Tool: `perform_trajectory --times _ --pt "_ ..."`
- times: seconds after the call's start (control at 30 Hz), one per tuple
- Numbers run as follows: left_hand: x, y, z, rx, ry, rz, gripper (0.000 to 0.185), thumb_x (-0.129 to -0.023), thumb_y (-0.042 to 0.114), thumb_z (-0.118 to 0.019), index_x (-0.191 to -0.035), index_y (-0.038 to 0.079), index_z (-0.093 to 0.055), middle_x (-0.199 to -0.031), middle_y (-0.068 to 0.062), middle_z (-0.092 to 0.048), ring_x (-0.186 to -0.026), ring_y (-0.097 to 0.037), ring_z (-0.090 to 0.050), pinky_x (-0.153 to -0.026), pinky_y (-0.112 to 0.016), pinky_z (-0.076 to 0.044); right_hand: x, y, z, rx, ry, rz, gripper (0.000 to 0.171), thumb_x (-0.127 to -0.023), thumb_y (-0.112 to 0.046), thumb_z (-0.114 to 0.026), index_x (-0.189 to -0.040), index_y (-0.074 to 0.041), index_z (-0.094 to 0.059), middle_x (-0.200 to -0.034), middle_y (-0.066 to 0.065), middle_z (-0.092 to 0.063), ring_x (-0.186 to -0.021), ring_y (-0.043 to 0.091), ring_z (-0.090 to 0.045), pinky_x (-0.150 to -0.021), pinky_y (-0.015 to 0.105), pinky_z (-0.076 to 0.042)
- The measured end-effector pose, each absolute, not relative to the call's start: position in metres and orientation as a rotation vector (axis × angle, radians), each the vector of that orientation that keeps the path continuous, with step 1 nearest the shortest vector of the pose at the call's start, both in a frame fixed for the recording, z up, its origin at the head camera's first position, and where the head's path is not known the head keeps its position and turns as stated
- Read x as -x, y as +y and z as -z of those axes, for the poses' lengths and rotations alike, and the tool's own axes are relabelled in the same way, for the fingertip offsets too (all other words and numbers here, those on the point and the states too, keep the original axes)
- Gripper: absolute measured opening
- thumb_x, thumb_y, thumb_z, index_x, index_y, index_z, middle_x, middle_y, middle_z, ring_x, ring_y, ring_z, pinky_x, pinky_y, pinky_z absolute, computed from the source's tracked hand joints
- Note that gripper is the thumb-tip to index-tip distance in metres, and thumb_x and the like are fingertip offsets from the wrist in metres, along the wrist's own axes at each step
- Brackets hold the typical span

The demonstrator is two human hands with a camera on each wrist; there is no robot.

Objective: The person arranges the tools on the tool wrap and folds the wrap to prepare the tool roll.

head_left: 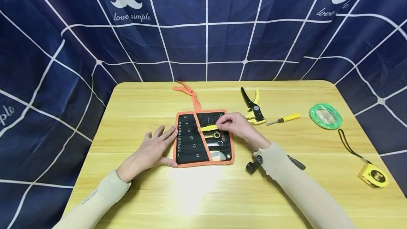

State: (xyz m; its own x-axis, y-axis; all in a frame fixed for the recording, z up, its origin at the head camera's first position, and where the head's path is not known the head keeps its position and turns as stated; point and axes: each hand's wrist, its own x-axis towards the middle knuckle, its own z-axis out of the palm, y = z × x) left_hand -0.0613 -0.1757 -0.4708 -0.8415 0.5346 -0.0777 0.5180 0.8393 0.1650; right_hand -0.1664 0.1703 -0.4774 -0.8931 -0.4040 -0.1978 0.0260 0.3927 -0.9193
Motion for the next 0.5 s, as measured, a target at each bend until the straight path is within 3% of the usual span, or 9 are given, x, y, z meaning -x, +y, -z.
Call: perform_trajectory --times 0.23,0.5 --pt "0.0621 -0.1757 0.4714 -0.829 2.892 -0.204 0.12 -0.079 0.073 -0.081 -0.166 0.001 -0.043 -0.174 -0.017 -0.036 -0.152 -0.053 -0.037 -0.101 -0.079 -0.041 0.1665 0.1707 0.4793 0.34 2.289 1.482 0.011 -0.098 -0.005 -0.08 -0.106 0.002 -0.083 -0.112 0.012 -0.079 -0.093 0.015 -0.07 -0.084 0.028 -0.054" --pt "0.0621 -0.1746 0.4705 -0.82 2.891 -0.205 0.12 -0.079 0.073 -0.081 -0.167 0.001 -0.042 -0.174 -0.017 -0.035 -0.153 -0.053 -0.036 -0.102 -0.08 -0.04 0.165 0.1674 0.4769 0.381 2.368 1.39 0.008 -0.099 -0.008 -0.08 -0.105 -0.004 -0.083 -0.095 0.003 -0.078 -0.088 0.018 -0.068 -0.084 0.035 -0.053"
